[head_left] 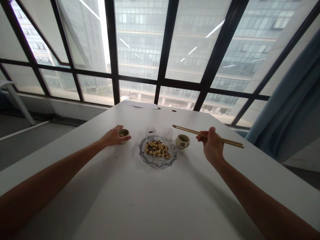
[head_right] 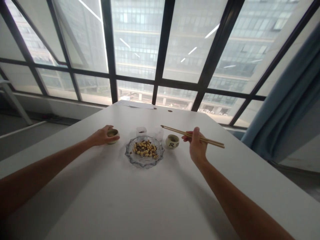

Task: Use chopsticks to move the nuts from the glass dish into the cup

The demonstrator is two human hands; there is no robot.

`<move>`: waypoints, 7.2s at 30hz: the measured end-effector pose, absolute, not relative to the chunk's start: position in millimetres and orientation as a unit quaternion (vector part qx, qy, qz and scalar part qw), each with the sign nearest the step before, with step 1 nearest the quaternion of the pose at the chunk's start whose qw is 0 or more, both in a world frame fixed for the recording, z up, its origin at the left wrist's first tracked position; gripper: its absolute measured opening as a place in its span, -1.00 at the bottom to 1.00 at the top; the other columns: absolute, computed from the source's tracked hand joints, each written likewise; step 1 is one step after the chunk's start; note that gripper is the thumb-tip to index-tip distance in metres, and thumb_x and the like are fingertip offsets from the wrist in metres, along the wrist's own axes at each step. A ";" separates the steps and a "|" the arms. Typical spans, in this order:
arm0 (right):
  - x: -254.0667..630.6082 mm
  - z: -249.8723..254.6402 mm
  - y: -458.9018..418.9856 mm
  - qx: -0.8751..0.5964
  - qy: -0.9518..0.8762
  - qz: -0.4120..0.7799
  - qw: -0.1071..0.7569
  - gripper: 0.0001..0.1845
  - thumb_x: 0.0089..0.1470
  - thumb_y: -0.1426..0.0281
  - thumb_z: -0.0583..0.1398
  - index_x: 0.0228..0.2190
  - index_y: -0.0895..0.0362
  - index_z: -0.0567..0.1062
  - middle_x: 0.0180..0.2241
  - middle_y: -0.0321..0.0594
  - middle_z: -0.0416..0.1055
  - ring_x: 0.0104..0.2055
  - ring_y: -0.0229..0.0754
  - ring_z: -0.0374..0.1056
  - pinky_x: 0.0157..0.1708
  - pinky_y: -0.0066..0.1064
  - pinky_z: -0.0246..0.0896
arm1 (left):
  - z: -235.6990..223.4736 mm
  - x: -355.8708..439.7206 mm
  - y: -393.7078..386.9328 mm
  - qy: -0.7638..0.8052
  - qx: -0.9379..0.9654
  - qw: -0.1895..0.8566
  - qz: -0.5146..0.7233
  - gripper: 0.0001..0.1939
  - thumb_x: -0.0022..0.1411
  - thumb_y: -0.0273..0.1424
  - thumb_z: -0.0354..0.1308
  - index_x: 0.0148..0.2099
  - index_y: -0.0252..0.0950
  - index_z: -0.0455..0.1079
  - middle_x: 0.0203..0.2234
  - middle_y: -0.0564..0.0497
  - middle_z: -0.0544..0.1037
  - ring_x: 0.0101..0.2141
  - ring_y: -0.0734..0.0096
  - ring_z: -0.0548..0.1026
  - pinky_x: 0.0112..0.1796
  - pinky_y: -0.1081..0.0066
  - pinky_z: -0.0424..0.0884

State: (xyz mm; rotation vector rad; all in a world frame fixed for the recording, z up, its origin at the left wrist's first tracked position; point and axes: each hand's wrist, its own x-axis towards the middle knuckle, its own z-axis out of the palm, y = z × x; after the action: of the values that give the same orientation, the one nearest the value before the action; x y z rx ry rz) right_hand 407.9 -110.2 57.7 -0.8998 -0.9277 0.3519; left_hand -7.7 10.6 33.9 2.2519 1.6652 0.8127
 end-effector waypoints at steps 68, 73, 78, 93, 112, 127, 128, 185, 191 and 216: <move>356.8 75.9 -136.4 -0.482 -0.771 0.042 0.413 -0.41 0.21 -0.11 0.16 -0.63 0.05 0.46 -0.65 -0.27 0.36 -0.59 -0.21 0.26 -0.59 -0.39 0.14 | -7.4 97.7 5.0 0.398 0.651 0.460 0.455 -0.41 0.21 -0.28 0.25 0.24 -0.36 0.29 0.24 -0.28 0.42 0.23 0.09 0.39 0.23 0.13 0.33; 359.0 72.5 -134.6 -0.491 -0.748 0.073 0.440 -0.40 0.23 -0.11 0.14 -0.62 0.06 0.48 -0.61 -0.22 0.47 -0.55 -0.17 0.37 -0.56 -0.39 0.23 | -8.1 97.7 5.9 0.403 0.652 0.450 0.458 -0.43 0.19 -0.25 0.28 0.20 -0.34 0.34 0.20 -0.26 0.45 0.22 0.08 0.41 0.20 0.15 0.36; 362.2 70.6 -125.1 -0.504 -0.629 0.173 0.566 -0.36 0.05 -0.21 0.24 -0.59 0.11 0.53 -0.67 -0.18 0.48 -0.65 -0.17 0.37 -0.64 -0.38 0.30 | -7.2 97.6 5.3 0.411 0.653 0.444 0.456 -0.47 0.18 -0.28 0.28 0.17 -0.31 0.36 0.17 -0.21 0.49 0.20 0.09 0.43 0.21 0.12 0.36; 367.5 71.6 -118.9 -0.511 -0.575 0.196 0.607 -0.32 -0.07 -0.26 0.29 -0.58 0.15 0.55 -0.70 -0.16 0.46 -0.69 -0.20 0.35 -0.69 -0.42 0.29 | -4.5 96.9 2.4 0.418 0.642 0.456 0.453 -0.51 0.17 -0.27 0.27 0.11 -0.36 0.38 0.12 -0.23 0.52 0.14 0.08 0.48 0.15 0.17 0.41; 383.1 89.6 -121.5 -0.517 -0.594 0.152 0.597 -0.29 -0.03 -0.29 0.23 -0.58 0.14 0.52 -0.69 -0.15 0.47 -0.69 -0.22 0.33 -0.68 -0.42 0.27 | 8.3 92.1 7.8 0.457 0.666 0.392 0.441 -0.43 0.11 -0.18 0.33 0.12 -0.32 0.39 0.02 -0.23 0.58 0.04 0.03 0.54 -0.02 0.16 0.50; 442.5 142.3 -140.8 -0.582 -0.655 -0.026 0.482 -0.19 0.09 -0.35 0.04 -0.55 0.15 0.50 -0.67 -0.11 0.48 -0.67 -0.19 0.36 -0.67 -0.41 0.26 | 72.1 263.5 -7.1 0.318 0.947 0.007 0.041 -0.15 0.05 0.12 0.29 0.25 -0.28 0.34 0.23 -0.28 0.41 0.27 -0.12 0.24 0.30 -0.17 -0.13; 443.2 142.9 -141.2 -0.580 -0.659 -0.024 0.478 -0.19 0.10 -0.34 0.04 -0.55 0.15 0.51 -0.67 -0.11 0.48 -0.67 -0.18 0.36 -0.67 -0.41 0.26 | 72.2 270.4 -7.1 0.315 0.949 0.002 0.025 -0.18 0.05 0.11 0.30 0.23 -0.27 0.37 0.16 -0.26 0.47 0.24 -0.11 0.28 0.29 -0.18 -0.13; 390.9 107.0 -130.9 -0.504 -0.593 0.124 0.616 -0.24 0.08 -0.33 0.08 -0.59 0.10 0.48 -0.72 -0.19 0.40 -0.67 -0.21 0.29 -0.65 -0.39 0.23 | 63.0 215.6 44.6 0.399 0.901 0.086 0.147 -0.09 0.11 -0.18 0.35 0.40 -0.29 0.06 0.16 -0.25 0.49 0.16 -0.01 0.45 0.13 0.17 0.35; 357.8 98.4 -138.2 -0.479 -0.691 0.310 0.444 -0.25 -0.01 -0.34 0.15 -0.60 0.12 0.51 -0.72 -0.21 0.43 -0.70 -0.23 0.31 -0.67 -0.43 0.27 | 72.7 181.6 35.7 0.365 0.914 0.036 0.176 -0.37 0.24 -0.09 0.20 0.27 -0.27 0.31 0.22 -0.22 0.45 0.20 0.02 0.42 0.22 0.11 0.25; 350.7 47.8 -131.7 -0.491 -0.728 0.030 0.477 -0.42 0.27 -0.10 0.09 -0.55 0.05 0.47 -0.57 -0.20 0.44 -0.53 -0.15 0.33 -0.47 -0.32 0.23 | 12.1 12.1 11.0 0.495 0.752 0.019 0.434 -0.45 0.19 -0.01 0.21 0.11 -0.21 0.32 0.04 -0.16 0.52 -0.01 0.07 0.52 0.03 0.13 0.45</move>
State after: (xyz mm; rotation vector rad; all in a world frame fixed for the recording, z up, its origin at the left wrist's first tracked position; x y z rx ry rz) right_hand 350.7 -131.7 47.8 -1.1999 -1.7787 0.0729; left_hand 12.1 11.0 12.1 2.3354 1.5369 1.3490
